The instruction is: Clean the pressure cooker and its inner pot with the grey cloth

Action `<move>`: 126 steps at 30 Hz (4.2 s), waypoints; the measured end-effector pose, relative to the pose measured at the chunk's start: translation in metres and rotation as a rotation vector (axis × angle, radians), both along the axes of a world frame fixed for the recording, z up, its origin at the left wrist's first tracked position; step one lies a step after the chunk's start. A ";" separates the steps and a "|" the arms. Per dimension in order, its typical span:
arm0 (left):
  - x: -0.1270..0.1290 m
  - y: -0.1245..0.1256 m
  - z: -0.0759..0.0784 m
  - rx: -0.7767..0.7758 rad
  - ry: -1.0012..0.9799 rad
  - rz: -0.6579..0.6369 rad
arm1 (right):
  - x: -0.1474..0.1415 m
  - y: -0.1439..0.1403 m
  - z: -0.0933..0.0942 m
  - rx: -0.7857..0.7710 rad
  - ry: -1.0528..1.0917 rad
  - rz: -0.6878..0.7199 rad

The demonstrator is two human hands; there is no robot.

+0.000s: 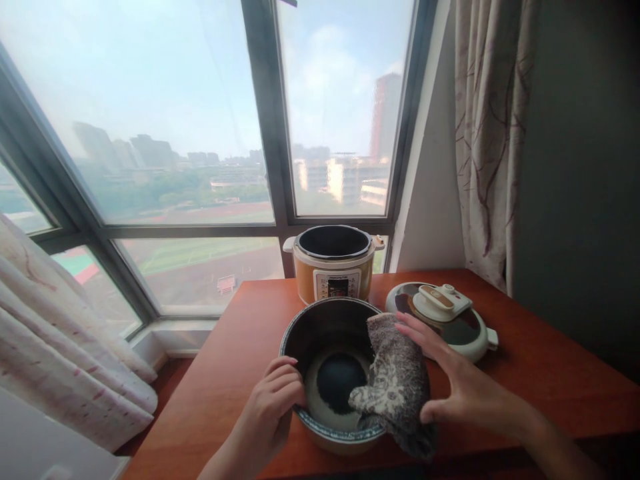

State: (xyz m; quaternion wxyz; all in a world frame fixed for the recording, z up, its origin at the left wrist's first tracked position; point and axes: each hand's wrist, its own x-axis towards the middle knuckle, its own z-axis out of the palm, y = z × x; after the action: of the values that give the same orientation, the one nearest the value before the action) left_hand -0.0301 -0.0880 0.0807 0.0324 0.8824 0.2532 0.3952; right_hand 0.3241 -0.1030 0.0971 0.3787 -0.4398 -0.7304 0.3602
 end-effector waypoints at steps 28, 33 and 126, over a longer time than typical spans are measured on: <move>0.005 -0.013 0.041 -0.281 -0.051 -0.048 | -0.065 -0.056 -0.069 -0.787 1.159 -0.416; 0.056 -0.032 0.042 -0.123 0.052 -0.090 | -0.069 -0.056 -0.051 -0.737 1.189 -0.529; 0.140 0.040 0.006 -1.550 -0.138 0.274 | -0.075 0.009 -0.063 -0.125 0.472 -0.534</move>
State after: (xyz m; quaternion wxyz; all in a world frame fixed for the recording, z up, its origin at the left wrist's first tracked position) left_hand 0.1103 -0.0477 0.0867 0.6048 0.5427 0.5604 0.1605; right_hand 0.2492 -0.0941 0.0345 0.5899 -0.5422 -0.4587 0.3843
